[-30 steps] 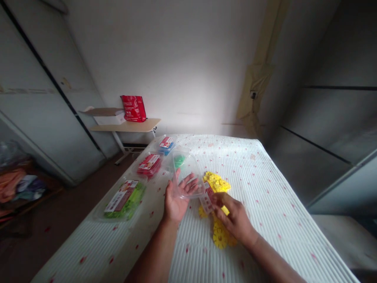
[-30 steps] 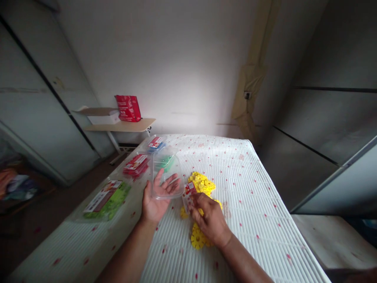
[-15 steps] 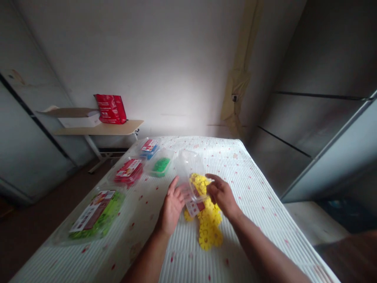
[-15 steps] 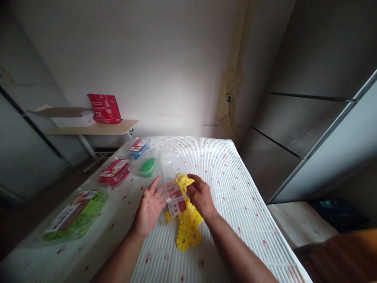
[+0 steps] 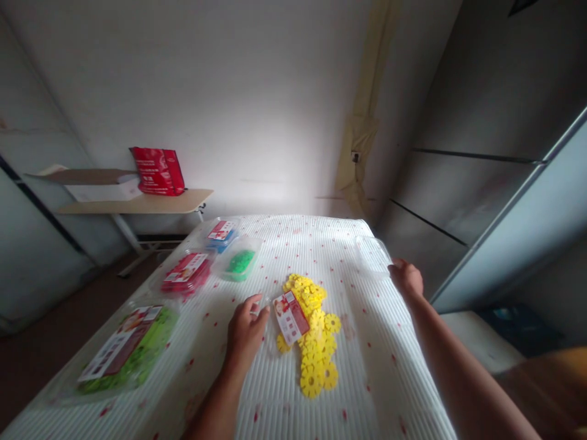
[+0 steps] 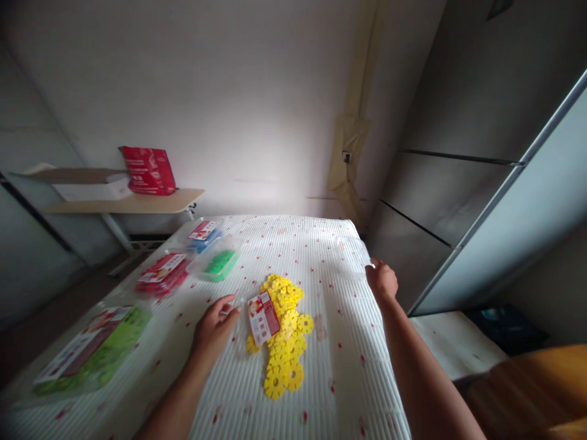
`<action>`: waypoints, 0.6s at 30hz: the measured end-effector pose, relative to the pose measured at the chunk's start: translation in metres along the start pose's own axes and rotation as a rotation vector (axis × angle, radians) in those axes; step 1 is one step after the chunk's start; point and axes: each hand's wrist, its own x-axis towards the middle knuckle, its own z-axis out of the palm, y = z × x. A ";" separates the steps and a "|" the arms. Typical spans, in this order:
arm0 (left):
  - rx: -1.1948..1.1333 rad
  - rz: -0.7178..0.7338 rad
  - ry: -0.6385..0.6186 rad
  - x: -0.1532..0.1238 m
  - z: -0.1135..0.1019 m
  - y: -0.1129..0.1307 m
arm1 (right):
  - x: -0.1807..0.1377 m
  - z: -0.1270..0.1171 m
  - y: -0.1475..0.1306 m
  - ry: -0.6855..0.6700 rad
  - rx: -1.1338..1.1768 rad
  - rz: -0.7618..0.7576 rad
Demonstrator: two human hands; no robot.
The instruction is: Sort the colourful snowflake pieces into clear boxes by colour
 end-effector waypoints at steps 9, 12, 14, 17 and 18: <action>0.128 -0.025 -0.078 -0.005 0.003 0.003 | 0.002 -0.002 0.006 -0.051 -0.063 0.038; 0.132 -0.031 -0.074 -0.006 0.002 0.006 | -0.006 -0.013 0.002 0.065 -0.136 0.042; 0.125 -0.025 -0.064 -0.007 0.001 0.009 | -0.019 -0.020 -0.007 0.194 -0.136 -0.039; 0.141 -0.014 -0.055 -0.010 0.000 0.013 | -0.050 -0.021 -0.033 0.154 0.038 -0.343; 0.149 -0.013 -0.055 -0.010 0.001 0.012 | -0.063 -0.018 -0.043 0.058 0.132 -0.469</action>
